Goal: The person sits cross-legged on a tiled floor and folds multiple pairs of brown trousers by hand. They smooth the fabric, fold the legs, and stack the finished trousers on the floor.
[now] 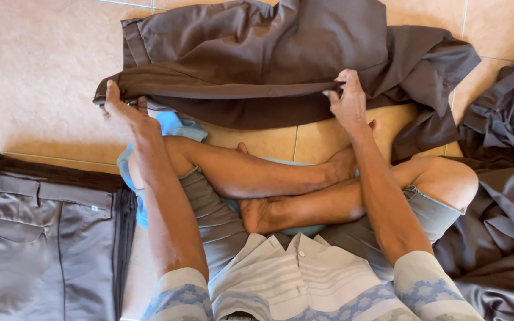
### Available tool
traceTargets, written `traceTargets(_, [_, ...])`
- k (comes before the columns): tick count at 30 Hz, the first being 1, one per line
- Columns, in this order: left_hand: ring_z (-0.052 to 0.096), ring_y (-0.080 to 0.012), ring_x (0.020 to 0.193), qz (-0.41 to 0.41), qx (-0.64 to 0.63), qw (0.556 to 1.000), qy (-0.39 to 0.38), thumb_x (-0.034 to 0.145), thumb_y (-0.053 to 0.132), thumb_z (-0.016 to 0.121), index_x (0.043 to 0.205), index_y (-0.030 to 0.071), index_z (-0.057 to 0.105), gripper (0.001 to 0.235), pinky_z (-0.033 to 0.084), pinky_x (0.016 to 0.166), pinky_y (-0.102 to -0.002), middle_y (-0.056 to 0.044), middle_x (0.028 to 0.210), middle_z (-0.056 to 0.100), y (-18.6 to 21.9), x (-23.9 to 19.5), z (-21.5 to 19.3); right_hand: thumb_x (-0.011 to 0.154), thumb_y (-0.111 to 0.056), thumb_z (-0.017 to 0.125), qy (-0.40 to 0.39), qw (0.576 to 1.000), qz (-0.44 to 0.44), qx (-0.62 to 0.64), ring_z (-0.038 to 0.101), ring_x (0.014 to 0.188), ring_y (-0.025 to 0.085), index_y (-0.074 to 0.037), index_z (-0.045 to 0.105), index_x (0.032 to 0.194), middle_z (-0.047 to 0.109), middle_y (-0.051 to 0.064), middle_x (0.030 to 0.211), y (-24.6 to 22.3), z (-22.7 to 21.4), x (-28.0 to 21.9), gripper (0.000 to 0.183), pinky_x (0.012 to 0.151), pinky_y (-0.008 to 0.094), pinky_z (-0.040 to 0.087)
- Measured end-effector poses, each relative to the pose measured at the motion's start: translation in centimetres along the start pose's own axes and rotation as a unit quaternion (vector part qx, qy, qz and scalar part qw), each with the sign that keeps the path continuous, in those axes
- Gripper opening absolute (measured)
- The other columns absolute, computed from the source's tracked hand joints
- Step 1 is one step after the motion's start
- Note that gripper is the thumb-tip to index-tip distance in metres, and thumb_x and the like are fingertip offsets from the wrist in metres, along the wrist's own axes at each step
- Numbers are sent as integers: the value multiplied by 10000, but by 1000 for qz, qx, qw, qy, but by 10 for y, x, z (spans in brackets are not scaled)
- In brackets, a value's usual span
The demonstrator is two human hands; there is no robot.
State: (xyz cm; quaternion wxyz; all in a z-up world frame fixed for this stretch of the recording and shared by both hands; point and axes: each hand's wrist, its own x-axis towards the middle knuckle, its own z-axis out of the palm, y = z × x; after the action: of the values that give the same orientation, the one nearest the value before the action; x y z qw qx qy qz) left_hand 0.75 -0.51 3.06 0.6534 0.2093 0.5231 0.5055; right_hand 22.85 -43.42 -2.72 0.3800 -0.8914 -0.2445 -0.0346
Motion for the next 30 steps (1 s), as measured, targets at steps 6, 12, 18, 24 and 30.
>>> traceTargets(6, [587,-264,729,-12,-40,999,-3,679,224,910,1017,83,552,513,683,591,-329,-131,932,502,14,-16,14,964,16,728,120,991,-51,26,679,508,144,-149,759,1016,779,37,870,23,-2,12,176,550,277,563])
traceTargets(12, [678,-281,929,27,-34,998,-51,574,343,792,981,72,728,493,540,711,-382,-132,974,705,14,-17,10,945,164,423,81,972,-221,-8,652,1158,404,87,654,1252,680,248,1225,9,-33,23,392,1068,434,472])
traceTargets(18, [484,-245,544,73,-59,991,98,606,162,761,762,-36,614,292,343,449,-358,-184,717,572,33,-42,21,908,-185,658,-225,960,-46,-158,533,1270,417,-43,607,1365,574,209,1404,-7,-21,-29,481,1072,507,416])
traceTargets(24, [642,-366,744,67,-119,986,100,647,69,712,973,-96,641,372,557,583,-475,-248,877,634,29,-28,18,403,-223,809,-181,846,-152,-478,599,820,235,-135,530,945,599,51,914,1,0,-36,616,769,351,451])
traceTargets(30, [86,-435,1680,506,444,737,58,1074,815,665,1697,180,65,1073,280,1357,-593,-232,1754,2,-38,45,-26,809,-22,616,52,951,-107,-285,525,902,315,-112,660,1024,657,37,1038,-100,-46,-29,237,595,605,458])
